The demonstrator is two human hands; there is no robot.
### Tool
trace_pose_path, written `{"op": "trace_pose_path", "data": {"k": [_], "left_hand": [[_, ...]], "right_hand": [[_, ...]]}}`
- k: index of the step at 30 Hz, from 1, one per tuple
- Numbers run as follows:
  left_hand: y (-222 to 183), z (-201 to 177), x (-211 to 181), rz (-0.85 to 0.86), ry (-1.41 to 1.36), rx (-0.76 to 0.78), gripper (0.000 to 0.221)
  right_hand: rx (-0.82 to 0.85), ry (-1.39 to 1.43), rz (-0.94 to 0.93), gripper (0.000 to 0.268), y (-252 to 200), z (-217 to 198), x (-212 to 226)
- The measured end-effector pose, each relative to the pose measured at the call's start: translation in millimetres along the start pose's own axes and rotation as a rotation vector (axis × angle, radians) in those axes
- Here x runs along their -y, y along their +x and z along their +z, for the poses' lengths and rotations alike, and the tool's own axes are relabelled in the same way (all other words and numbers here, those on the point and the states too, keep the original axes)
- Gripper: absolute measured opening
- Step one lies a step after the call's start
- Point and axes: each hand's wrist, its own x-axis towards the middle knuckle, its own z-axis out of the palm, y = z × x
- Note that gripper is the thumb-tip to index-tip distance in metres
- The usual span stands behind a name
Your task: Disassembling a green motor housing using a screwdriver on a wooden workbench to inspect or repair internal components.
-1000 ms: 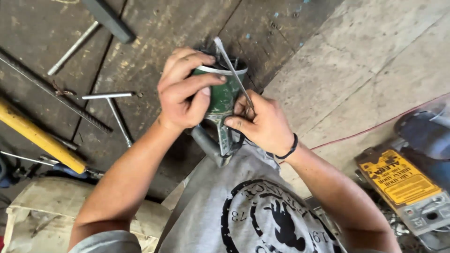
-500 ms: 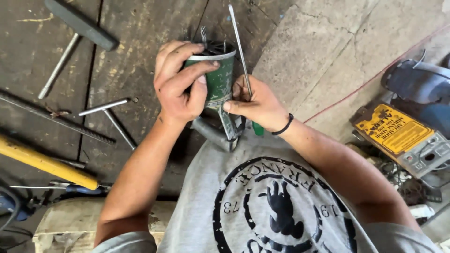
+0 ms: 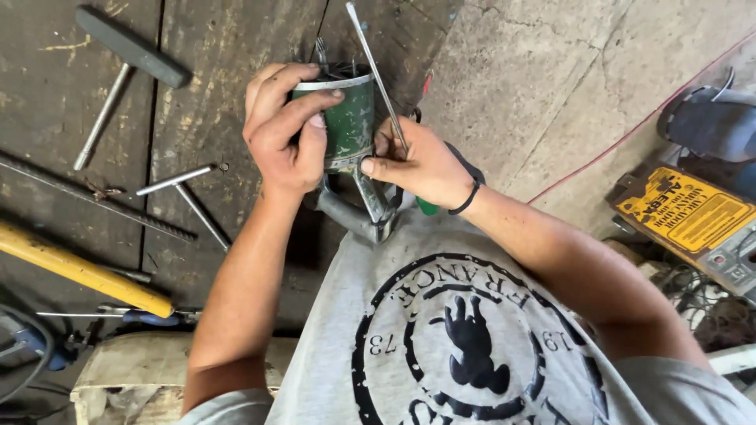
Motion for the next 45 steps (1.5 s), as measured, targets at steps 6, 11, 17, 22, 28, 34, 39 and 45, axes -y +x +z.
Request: {"op": "trace_pose_path", "data": {"k": [6,11,17,22,28,34,39,45], "left_hand": [[-3,0,3,-0.034,-0.006,-0.006,0.029],[-2,0,2,-0.040,-0.006,0.014,0.033],[2,5,-8,-0.037,0.071,0.072,0.032],[2,14,-12,-0.016,0.133,0.023,0.036],[-26,31,-60,-0.303,0.406,-0.062,0.036],[-66,130,-142,-0.852,0.661,-0.370,0.071],[-71,179,-146,-0.919,0.731,-0.433,0.091],[-71,159,-129,-0.996,0.574,-0.449,0.087]], "right_hand": [[-0.047,-0.192,0.051,0.016,-22,-21,19],[-0.045,-0.246,0.077,0.019,-30,-66,-1],[0.012,-0.500,-0.017,0.038,-9,-103,12],[0.217,-0.655,-0.218,0.062,33,-98,13],[0.351,-0.535,-0.391,0.052,71,-95,26],[0.470,-0.525,-0.387,0.041,85,-84,31],[0.536,-0.374,-0.330,0.038,87,-68,11],[0.601,-0.285,-0.227,0.028,91,-77,24]]}}
